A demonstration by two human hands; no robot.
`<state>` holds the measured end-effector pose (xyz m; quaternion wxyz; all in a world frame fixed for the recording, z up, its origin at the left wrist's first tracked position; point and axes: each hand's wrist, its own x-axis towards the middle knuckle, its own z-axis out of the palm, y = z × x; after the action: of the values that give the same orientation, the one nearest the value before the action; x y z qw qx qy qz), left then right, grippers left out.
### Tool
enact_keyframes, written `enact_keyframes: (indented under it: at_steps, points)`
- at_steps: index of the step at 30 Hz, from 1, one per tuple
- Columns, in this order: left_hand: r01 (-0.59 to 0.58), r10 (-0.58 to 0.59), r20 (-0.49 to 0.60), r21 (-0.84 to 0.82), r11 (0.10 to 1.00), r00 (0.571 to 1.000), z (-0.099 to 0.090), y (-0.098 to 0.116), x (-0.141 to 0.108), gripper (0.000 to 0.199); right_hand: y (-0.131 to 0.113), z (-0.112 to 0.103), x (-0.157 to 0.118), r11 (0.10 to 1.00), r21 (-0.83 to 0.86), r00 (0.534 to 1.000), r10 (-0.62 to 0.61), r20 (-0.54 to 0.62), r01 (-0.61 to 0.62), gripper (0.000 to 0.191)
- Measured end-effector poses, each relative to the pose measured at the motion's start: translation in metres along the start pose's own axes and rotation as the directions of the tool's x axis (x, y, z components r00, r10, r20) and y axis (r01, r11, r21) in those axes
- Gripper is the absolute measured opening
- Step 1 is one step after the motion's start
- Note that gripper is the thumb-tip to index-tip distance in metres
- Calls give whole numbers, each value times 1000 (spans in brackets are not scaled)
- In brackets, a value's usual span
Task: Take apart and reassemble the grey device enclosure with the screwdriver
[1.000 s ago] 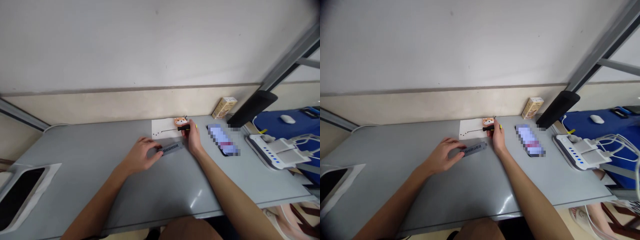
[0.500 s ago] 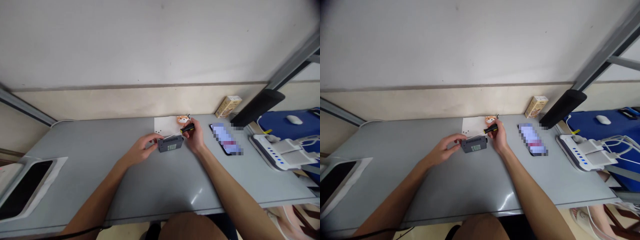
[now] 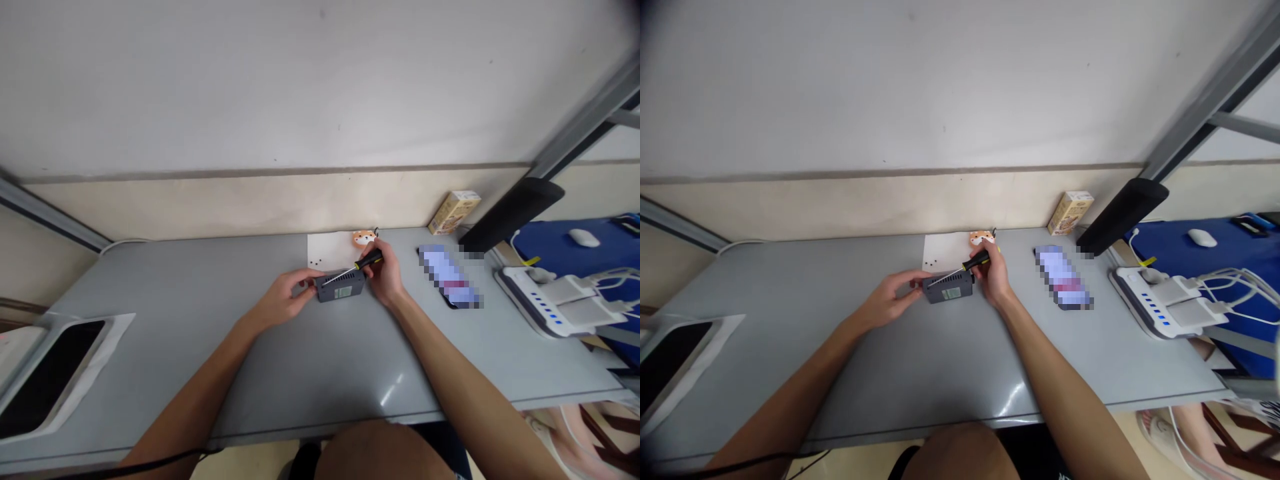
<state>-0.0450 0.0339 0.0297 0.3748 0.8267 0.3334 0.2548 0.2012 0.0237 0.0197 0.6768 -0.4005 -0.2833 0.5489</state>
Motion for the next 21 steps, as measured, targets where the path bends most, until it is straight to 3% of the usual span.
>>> enact_keyframes:
  at_steps: [6, 12, 15, 21]
  points:
    - [-123, 130, -117, 66, 990, 985, 1, 8, 0, 25, 1, -3, 1, 1000, -4, 999, -26, 28, 26, 36]
    - [-341, 391, -189, 250, 906, 900, 12, 16, 0, 15, 1, -5, 3, 998, -4, 998, -55, 37, 55, 32]
    - [-366, 460, -205, 372, 853, 864, 16, 14, 0, 17, -1, -3, 3, 999, -4, 999, -40, 3, 40, 31]
    - [-398, 512, -209, 418, 817, 833, 20, 12, 0, 17, 1, -7, 6, 999, 16, 999, -35, -42, 35, 31]
